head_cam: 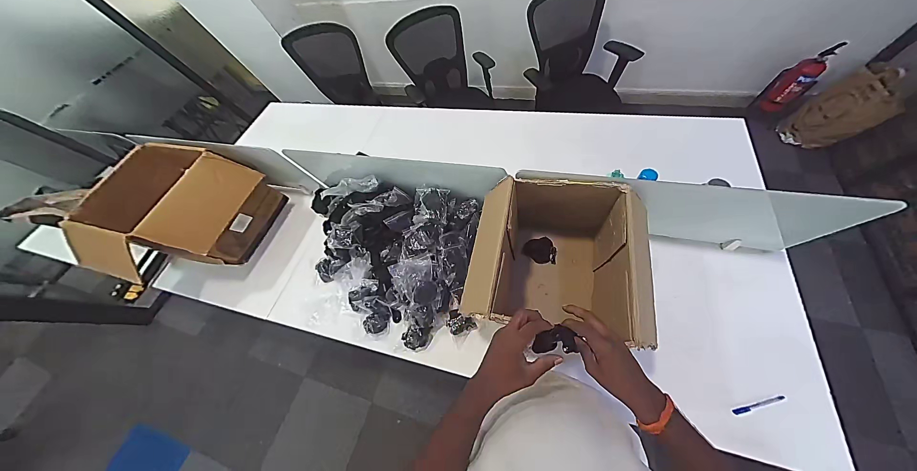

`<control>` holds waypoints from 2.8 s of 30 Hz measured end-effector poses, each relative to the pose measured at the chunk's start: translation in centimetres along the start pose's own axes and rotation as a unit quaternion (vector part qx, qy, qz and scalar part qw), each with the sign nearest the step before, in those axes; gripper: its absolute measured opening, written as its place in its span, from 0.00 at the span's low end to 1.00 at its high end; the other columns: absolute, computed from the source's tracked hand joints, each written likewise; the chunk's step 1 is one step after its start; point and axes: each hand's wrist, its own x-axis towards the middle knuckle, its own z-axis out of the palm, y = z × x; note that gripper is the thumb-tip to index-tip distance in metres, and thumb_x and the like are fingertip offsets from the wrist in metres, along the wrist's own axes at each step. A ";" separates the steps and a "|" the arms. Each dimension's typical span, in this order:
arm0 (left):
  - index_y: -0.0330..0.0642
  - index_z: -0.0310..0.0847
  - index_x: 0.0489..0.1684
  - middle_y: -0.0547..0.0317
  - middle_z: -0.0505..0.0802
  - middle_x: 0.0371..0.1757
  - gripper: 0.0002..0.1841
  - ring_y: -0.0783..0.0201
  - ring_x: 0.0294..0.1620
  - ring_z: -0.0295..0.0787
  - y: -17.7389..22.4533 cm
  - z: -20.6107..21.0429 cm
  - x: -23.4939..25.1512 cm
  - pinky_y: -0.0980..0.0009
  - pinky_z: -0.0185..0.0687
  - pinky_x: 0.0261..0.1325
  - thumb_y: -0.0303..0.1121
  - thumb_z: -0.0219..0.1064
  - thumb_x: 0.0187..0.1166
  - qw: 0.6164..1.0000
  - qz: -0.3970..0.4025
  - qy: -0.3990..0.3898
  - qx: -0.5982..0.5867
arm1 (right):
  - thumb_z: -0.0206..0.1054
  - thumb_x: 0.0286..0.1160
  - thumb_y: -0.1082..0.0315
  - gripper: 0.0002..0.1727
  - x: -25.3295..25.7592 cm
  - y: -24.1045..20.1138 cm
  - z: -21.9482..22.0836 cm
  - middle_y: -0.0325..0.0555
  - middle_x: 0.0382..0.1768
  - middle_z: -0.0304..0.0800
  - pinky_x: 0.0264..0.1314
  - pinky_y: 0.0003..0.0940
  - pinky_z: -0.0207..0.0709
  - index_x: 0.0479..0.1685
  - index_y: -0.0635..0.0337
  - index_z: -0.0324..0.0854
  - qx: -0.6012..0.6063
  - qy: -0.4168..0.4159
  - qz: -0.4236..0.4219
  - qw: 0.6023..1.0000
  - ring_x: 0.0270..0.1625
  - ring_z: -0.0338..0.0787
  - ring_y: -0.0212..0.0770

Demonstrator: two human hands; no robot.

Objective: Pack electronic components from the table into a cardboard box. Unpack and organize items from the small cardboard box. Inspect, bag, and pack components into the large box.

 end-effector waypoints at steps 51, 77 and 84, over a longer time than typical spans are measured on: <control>0.38 0.71 0.66 0.46 0.90 0.41 0.21 0.58 0.32 0.91 2.5 -0.2 2.0 0.66 0.90 0.36 0.46 0.45 0.95 0.646 -0.394 0.290 -0.587 | 0.66 0.80 0.65 0.06 0.4 -3.6 2.6 0.41 0.47 0.82 0.45 0.18 0.81 0.45 0.50 0.89 0.155 0.065 -0.115 0.979 0.45 0.83 0.25; 0.41 0.94 0.45 0.58 0.95 0.42 0.12 0.70 0.44 0.91 0.9 -1.3 0.1 0.68 0.88 0.56 0.40 0.70 0.82 0.980 -0.154 -0.057 -0.111 | 0.55 0.87 0.59 0.13 3.7 -3.6 -2.5 0.46 0.34 0.87 0.45 0.52 0.80 0.51 0.55 0.84 0.010 -0.278 0.153 0.948 0.38 0.87 0.46; 0.36 0.91 0.43 0.58 0.95 0.35 0.10 0.68 0.35 0.92 0.1 -1.5 -0.3 0.69 0.91 0.45 0.34 0.68 0.84 0.961 -0.200 0.008 -0.193 | 0.52 0.89 0.65 0.16 3.0 -1.1 -4.2 0.37 0.45 0.93 0.43 0.31 0.86 0.57 0.55 0.87 0.142 0.010 0.116 0.983 0.40 0.90 0.31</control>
